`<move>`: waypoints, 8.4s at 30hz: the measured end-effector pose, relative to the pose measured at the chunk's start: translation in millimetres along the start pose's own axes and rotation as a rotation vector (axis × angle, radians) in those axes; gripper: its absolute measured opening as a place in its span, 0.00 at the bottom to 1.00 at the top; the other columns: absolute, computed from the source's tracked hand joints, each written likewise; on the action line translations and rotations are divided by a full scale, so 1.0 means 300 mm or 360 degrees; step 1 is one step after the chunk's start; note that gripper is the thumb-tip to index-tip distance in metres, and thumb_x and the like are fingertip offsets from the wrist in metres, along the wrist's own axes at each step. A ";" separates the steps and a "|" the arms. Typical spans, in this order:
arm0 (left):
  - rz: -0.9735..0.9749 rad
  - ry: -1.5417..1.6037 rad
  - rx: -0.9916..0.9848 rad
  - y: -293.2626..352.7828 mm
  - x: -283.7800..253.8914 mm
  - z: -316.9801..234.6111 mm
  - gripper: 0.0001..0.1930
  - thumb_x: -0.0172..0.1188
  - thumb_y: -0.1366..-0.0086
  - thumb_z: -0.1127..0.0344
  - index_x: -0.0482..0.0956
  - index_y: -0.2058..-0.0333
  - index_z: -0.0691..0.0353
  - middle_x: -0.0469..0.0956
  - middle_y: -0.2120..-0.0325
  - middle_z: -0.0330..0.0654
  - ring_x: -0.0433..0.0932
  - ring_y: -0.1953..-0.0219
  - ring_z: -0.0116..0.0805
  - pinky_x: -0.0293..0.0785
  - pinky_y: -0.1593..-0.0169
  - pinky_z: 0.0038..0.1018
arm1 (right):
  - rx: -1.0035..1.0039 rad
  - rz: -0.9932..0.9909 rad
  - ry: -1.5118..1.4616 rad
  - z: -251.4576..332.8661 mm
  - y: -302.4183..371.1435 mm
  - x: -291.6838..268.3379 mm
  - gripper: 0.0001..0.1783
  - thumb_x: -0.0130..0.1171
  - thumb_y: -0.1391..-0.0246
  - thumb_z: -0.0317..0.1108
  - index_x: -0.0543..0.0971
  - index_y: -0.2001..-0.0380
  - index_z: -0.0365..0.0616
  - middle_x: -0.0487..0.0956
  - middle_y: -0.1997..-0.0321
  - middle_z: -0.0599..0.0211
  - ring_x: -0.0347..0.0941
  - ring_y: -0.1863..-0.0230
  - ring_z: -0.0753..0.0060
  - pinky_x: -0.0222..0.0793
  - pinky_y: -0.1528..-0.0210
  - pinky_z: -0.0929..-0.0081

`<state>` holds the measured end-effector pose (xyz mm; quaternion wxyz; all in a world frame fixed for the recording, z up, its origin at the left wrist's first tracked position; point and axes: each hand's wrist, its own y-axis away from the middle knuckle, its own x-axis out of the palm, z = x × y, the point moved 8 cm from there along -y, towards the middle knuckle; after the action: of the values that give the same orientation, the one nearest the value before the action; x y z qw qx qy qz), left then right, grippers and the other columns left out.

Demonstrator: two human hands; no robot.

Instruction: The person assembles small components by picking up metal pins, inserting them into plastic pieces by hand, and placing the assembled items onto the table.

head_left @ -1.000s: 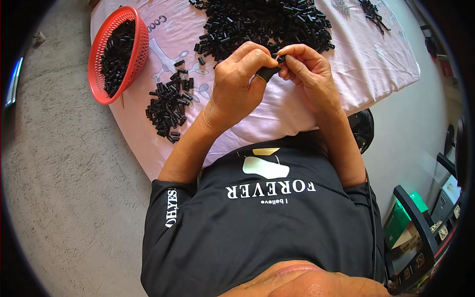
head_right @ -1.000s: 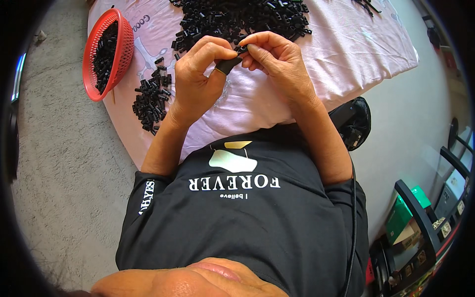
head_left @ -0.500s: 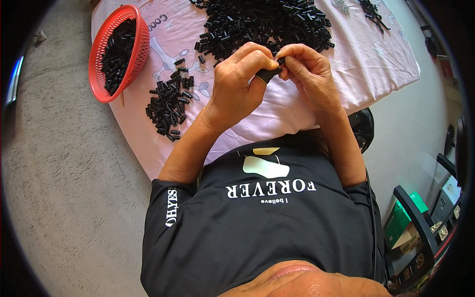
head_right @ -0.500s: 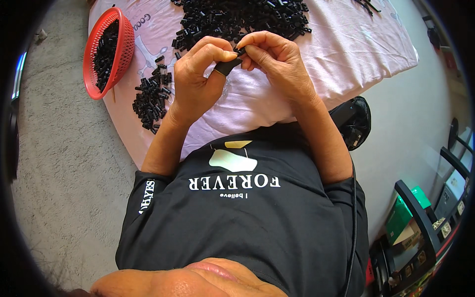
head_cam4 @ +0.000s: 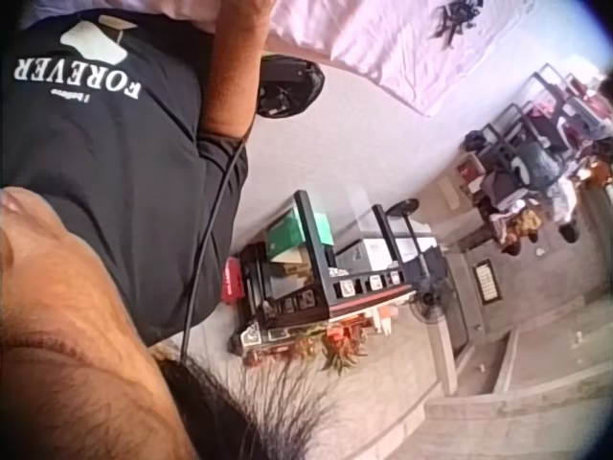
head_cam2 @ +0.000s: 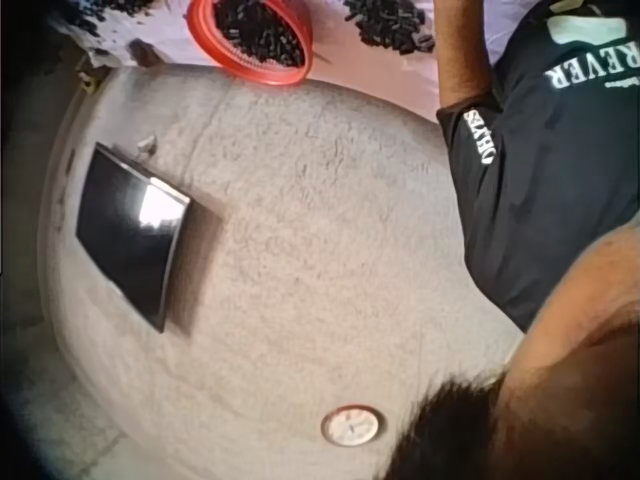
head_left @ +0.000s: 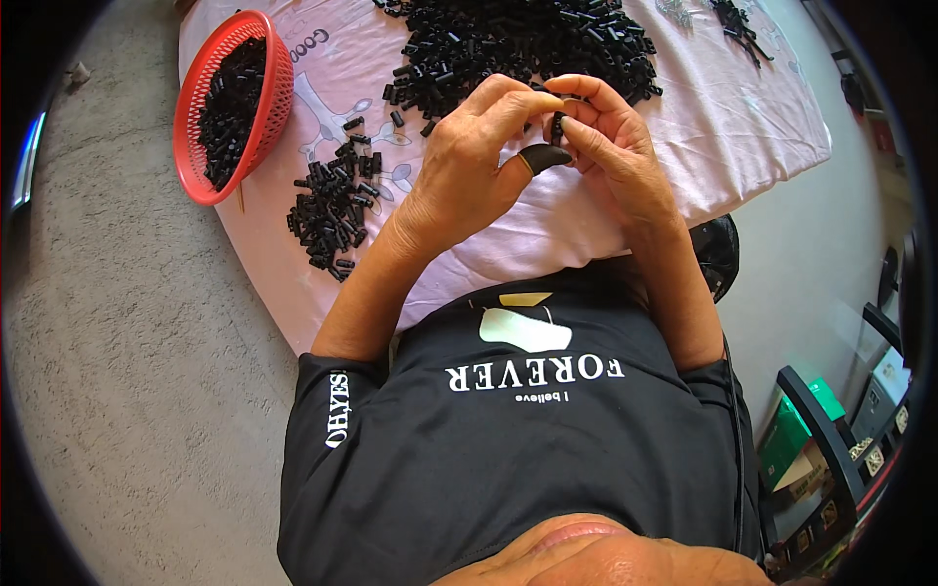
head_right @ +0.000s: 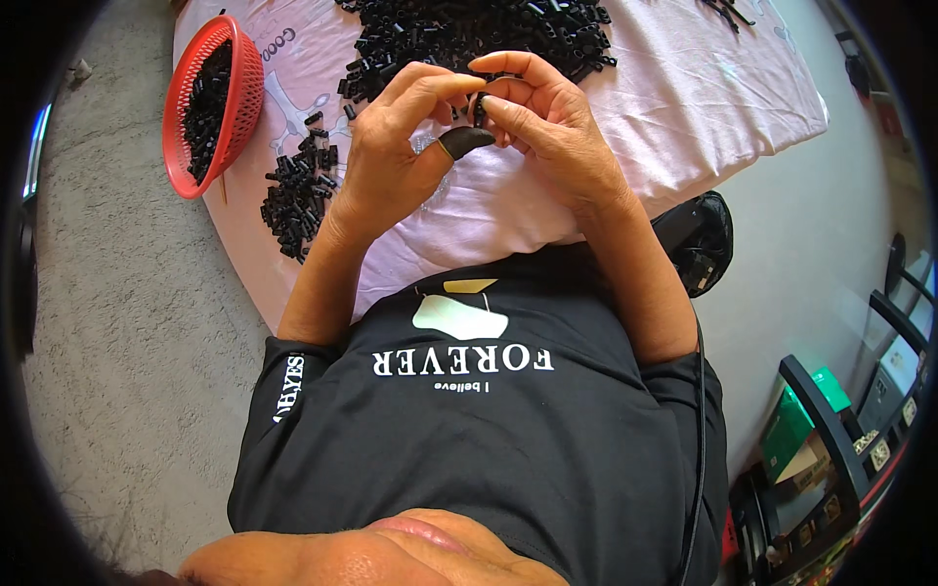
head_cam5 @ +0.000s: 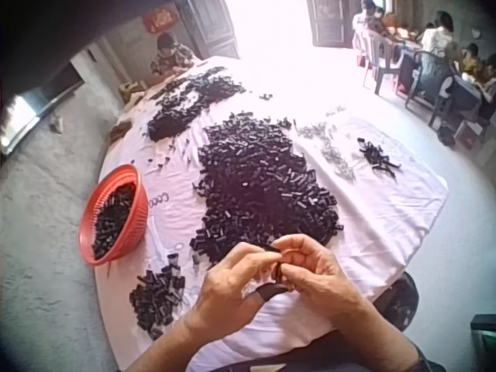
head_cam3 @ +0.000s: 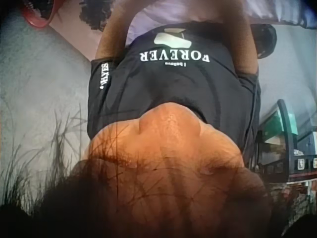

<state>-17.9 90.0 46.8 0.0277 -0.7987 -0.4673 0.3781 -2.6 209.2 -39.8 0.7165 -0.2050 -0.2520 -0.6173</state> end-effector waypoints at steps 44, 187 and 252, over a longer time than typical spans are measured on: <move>-0.0505 -0.0701 -0.0458 0.260 -0.367 0.198 0.18 0.58 0.50 0.81 0.81 0.58 0.64 0.76 0.69 0.44 0.75 0.70 0.37 0.74 0.63 0.31 | 0.0148 0.0108 0.0034 -0.032 0.001 0.003 0.17 0.55 0.32 0.31 0.76 0.43 0.38 0.83 0.57 0.64 0.76 0.62 0.83 0.72 0.56 0.85; -0.0066 -0.0519 -0.0114 0.028 -0.060 0.081 0.11 0.65 0.48 0.77 0.81 0.65 0.60 0.80 0.67 0.39 0.80 0.65 0.37 0.69 0.54 0.31 | -0.0307 -0.0505 0.0519 0.027 -0.009 -0.015 0.09 0.56 0.34 0.27 0.82 0.54 0.39 0.82 0.64 0.70 0.76 0.65 0.84 0.73 0.60 0.85; 0.0527 -0.0697 -0.0159 0.103 0.002 0.069 0.18 0.57 0.58 0.81 0.80 0.66 0.57 0.76 0.67 0.39 0.76 0.58 0.40 0.61 0.46 0.36 | -0.0067 -0.0180 0.0198 -0.020 -0.027 0.002 0.11 0.53 0.31 0.30 0.81 0.52 0.40 0.81 0.65 0.71 0.72 0.68 0.87 0.70 0.63 0.86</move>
<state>-8.5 66.8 19.4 -0.1755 -0.7637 -0.3434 0.5177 -10.0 204.0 -44.2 0.6903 -0.1668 -0.2051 -0.6735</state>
